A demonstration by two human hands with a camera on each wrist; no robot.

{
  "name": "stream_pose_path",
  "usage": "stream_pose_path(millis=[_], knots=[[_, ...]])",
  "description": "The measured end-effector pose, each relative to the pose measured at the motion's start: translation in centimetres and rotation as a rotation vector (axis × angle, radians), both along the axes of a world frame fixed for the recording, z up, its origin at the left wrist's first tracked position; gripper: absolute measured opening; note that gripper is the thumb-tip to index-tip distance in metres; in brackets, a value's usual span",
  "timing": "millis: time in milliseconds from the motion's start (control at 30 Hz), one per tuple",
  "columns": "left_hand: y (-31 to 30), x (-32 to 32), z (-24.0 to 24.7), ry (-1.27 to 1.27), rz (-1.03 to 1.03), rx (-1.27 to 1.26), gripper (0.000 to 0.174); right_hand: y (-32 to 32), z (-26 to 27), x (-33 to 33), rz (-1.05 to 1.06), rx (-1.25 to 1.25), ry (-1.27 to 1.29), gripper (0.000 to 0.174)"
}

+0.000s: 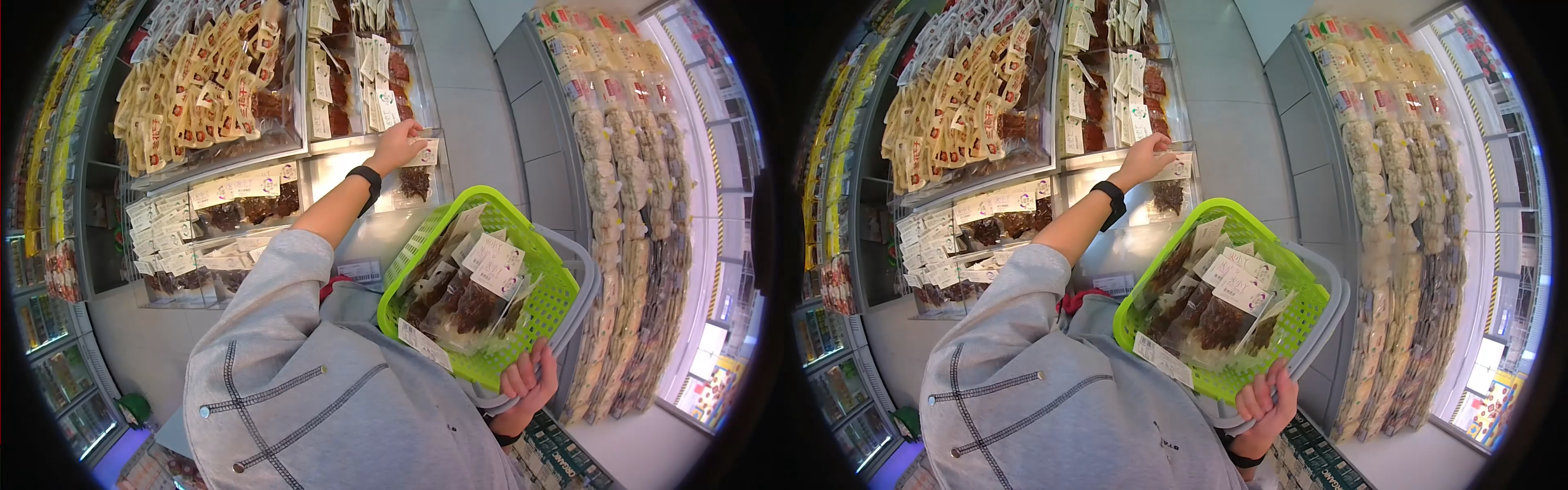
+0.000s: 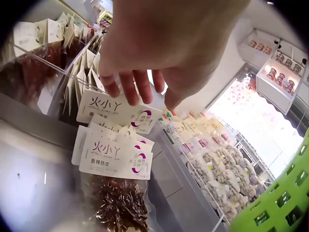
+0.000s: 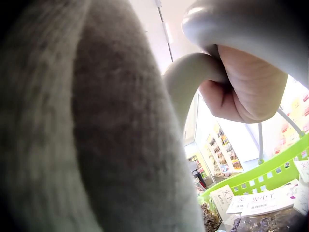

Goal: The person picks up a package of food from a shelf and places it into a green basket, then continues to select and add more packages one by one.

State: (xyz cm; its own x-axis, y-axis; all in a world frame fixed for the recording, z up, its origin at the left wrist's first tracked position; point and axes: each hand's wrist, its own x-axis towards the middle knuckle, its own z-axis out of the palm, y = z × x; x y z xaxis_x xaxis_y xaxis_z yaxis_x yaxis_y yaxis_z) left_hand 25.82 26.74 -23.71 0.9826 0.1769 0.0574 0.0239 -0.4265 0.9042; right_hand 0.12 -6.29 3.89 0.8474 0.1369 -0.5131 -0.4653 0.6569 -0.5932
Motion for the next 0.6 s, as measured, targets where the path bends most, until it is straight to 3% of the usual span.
stream_pose_path(millis=[167,267,300,400,467,600], knots=[[1.6,-2.0,-0.3,0.047,0.267,0.263,0.017,0.0,0.0,0.0,-0.008,-0.005,0.008,0.023],[2.1,-3.0,-0.2,0.467,0.331,0.146,0.021,0.2,0.0,0.2,-0.018,0.003,0.014,0.023],[2.6,-2.7,-3.0,0.501,0.323,0.106,0.025,0.2,0.1,0.3,-0.015,0.005,0.009,0.022],[2.1,-2.2,-5.6,0.491,0.362,-0.290,0.029,0.1,0.0,0.3,-0.005,0.008,0.003,0.022],[2.2,-0.9,-10.0,0.462,0.335,-0.370,0.033,0.0,0.0,0.4,0.000,0.001,0.004,0.022],[0.5,-0.9,-8.1,0.462,0.407,-0.377,0.042,-0.1,0.1,0.4,0.007,-0.007,0.001,0.022]])
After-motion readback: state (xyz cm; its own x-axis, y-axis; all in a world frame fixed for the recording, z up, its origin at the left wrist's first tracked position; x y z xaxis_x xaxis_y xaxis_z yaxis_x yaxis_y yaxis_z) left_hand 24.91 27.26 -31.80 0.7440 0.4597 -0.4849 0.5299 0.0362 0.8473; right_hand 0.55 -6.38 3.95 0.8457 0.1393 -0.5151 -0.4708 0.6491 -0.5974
